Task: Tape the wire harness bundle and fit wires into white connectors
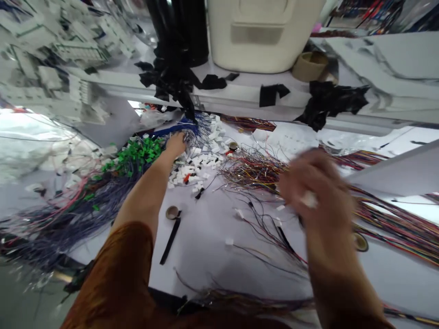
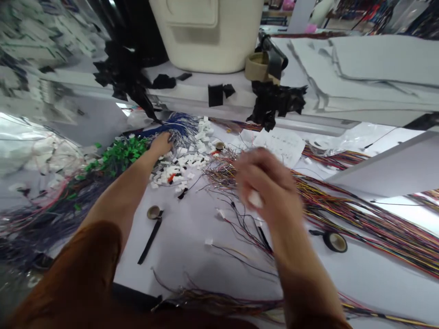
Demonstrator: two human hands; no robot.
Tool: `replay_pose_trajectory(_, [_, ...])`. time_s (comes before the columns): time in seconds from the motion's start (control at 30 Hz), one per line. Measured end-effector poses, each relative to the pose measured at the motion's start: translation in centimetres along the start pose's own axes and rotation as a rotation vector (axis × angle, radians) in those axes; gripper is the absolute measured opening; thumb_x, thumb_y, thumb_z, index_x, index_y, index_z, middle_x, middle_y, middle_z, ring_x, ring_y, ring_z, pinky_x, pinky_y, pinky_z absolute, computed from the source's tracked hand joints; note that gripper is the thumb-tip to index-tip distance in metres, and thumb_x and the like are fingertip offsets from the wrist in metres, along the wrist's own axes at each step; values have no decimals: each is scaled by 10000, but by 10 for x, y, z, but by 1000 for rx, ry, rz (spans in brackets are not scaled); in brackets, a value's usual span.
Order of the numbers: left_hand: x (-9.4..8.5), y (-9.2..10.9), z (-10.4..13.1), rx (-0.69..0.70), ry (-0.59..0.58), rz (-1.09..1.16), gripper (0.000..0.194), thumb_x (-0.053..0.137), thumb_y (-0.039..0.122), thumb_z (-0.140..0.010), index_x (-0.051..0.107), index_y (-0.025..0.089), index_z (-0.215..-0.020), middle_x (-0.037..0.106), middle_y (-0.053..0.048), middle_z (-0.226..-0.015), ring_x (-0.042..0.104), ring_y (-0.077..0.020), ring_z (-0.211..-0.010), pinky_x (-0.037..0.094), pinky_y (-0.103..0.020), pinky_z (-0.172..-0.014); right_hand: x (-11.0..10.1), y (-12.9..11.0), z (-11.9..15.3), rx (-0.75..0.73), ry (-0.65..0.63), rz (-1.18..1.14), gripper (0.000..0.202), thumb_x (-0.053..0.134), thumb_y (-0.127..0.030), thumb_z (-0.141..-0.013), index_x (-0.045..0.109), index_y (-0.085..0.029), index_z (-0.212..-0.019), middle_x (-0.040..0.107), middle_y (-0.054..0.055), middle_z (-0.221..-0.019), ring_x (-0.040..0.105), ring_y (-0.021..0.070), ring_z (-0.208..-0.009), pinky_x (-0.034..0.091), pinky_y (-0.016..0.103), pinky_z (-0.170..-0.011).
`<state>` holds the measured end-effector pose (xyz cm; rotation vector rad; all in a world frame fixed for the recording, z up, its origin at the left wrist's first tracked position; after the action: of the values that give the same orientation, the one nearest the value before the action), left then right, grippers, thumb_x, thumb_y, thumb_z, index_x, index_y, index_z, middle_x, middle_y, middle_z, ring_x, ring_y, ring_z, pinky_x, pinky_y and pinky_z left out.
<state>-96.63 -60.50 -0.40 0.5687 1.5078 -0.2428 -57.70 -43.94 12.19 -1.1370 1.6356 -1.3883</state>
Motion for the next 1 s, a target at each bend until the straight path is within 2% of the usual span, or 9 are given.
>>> replay_pose_trajectory(0.1, [-14,3,-5,2,-23,-15,473,535,194,-913,508,34,-1358,511,-228,-1443,496,-302,-1314,364,-379,-1092,-50,-15,60,70,5,24,205,621,-449,-927,674,-270,-1013,512,-27,-538,389,77,-418,264,242,-404])
replay_pose_trajectory(0.23, [-42,23,36,70,-70,-35,488,618,154,-867,521,4,-1321,485,-236,-1472,462,-328,-1321,316,-454,-1117,-75,18,117,277,-72,194,301,577,-458,-953,707,-193,-1008,629,42,-738,547,121,-620,430,253,-539])
replay_pose_trajectory(0.33, [-54,51,122,121,-22,45,394,642,231,-871,620,55,-1222,603,-200,-1333,534,-341,-1224,354,-502,-1070,-68,46,143,441,-77,186,316,586,-462,-936,706,-174,-982,629,45,-828,554,118,-691,457,243,-607])
replay_pose_trajectory(0.37, [-52,63,160,168,-97,184,325,622,303,-896,670,94,-1140,674,-152,-1202,597,-289,-1110,408,-448,-1018,-63,53,150,490,-87,149,307,606,-460,-918,699,-177,-994,621,33,-826,539,108,-679,450,233,-602])
replay_pose_trajectory(0.43, [-41,94,242,316,-532,590,312,635,422,-878,726,150,-1001,728,-84,-982,648,-205,-898,489,-334,-856,-49,65,161,542,-105,47,292,679,-445,-849,667,-186,-983,608,6,-802,511,93,-651,428,217,-584])
replay_pose_trajectory(0.5, [-26,124,314,263,-847,878,352,698,455,-815,727,172,-1022,726,-74,-955,638,-168,-783,499,-280,-702,-34,74,170,565,-133,-10,296,746,-424,-771,624,-191,-909,600,-15,-766,490,88,-630,404,213,-574])
replay_pose_trajectory(0.6, [-2,160,379,31,-875,1272,383,771,417,-741,715,161,-1021,698,-65,-916,595,-123,-687,465,-235,-585,-15,81,186,575,-190,49,291,774,-401,-725,598,-187,-812,577,-30,-710,438,85,-603,355,221,-564])
replay_pose_trajectory(0.77, [18,183,421,-271,-740,1638,350,834,365,-688,721,152,-942,601,10,-703,529,-65,-592,415,-177,-534,-7,77,220,519,-246,80,282,778,-388,-713,635,-183,-844,560,-28,-716,409,93,-619,315,234,-574])
replay_pose_trajectory(1.0, [23,203,460,-279,-813,1713,285,823,244,-668,710,153,-914,648,3,-760,554,-60,-585,444,-172,-541,-20,71,268,534,-186,40,264,723,-403,-785,612,-198,-909,481,-56,-662,341,81,-566,258,223,-533])
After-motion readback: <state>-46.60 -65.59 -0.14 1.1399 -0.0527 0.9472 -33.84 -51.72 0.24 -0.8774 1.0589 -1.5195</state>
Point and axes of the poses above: each hand's wrist, its own z-axis away from the middle knuckle, its own x-axis out of the palm, y = z × x, the point moved 2 cm from there along -z, towards the middle knuckle
